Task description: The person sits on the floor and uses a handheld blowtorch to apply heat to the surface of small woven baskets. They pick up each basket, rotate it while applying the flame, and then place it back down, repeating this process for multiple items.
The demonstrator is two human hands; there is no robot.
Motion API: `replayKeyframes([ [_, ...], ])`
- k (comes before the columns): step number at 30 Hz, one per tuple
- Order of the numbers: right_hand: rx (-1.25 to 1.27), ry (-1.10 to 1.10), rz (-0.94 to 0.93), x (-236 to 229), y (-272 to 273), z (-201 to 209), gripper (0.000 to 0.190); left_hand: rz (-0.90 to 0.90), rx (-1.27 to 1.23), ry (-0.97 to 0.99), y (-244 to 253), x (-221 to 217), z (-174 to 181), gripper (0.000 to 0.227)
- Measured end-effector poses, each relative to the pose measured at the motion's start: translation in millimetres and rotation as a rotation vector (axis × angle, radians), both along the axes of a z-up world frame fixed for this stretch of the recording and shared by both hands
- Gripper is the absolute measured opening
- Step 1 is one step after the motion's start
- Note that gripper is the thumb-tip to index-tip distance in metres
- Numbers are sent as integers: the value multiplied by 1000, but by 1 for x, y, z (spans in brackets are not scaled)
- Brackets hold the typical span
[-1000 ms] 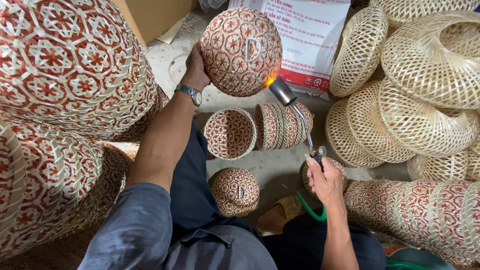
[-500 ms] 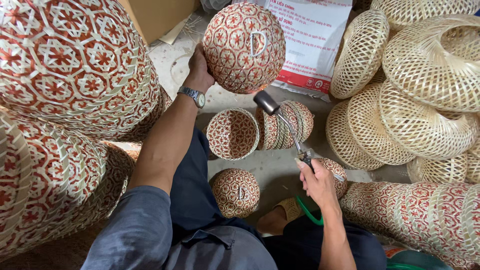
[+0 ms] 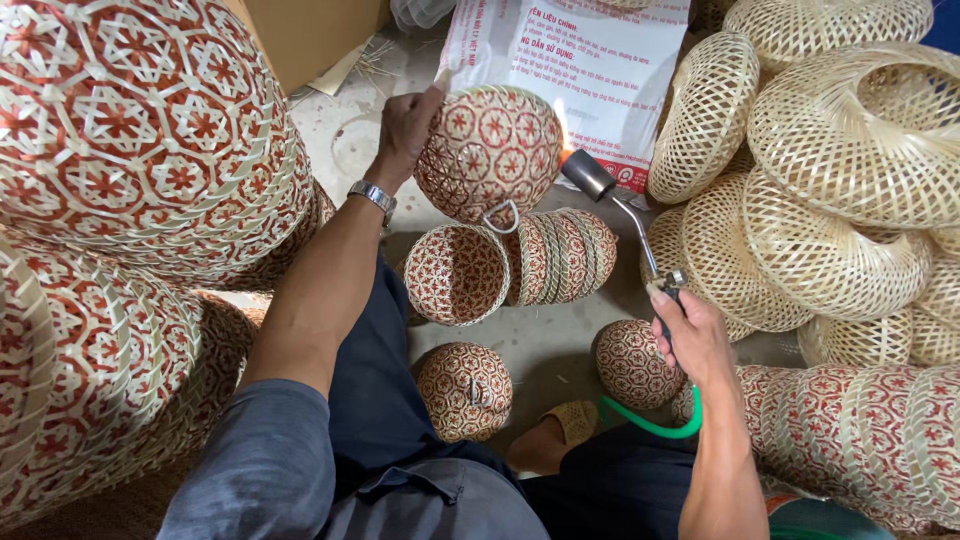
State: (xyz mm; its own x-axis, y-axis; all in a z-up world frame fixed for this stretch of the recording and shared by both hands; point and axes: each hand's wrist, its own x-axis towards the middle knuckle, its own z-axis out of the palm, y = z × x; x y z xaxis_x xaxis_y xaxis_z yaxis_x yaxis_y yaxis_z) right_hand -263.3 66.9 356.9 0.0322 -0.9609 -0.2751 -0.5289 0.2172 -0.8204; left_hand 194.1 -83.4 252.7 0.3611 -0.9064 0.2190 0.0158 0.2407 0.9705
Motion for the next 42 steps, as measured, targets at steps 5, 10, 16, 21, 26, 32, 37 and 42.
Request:
replayKeyframes([
  [5,-75,96,102,18,-3,20,34,188,132,-308,11,-20,25,66],
  [10,-41,216,110,30,4,27,35,302,140,-326,3,-15,14,66],
  [16,52,245,111,32,23,17,36,295,123,-128,4,-4,2,64],
  [21,42,204,81,31,26,5,32,231,60,27,0,4,-11,61],
  [26,78,183,68,23,23,-6,26,140,44,179,1,9,-14,55],
  [32,8,189,75,8,7,-4,37,108,63,61,4,2,-10,46],
  [37,-27,179,30,26,-3,23,35,-133,94,-9,7,-15,-10,32],
  [42,-52,257,121,50,-3,50,40,-226,41,-89,-4,-29,-31,47],
])
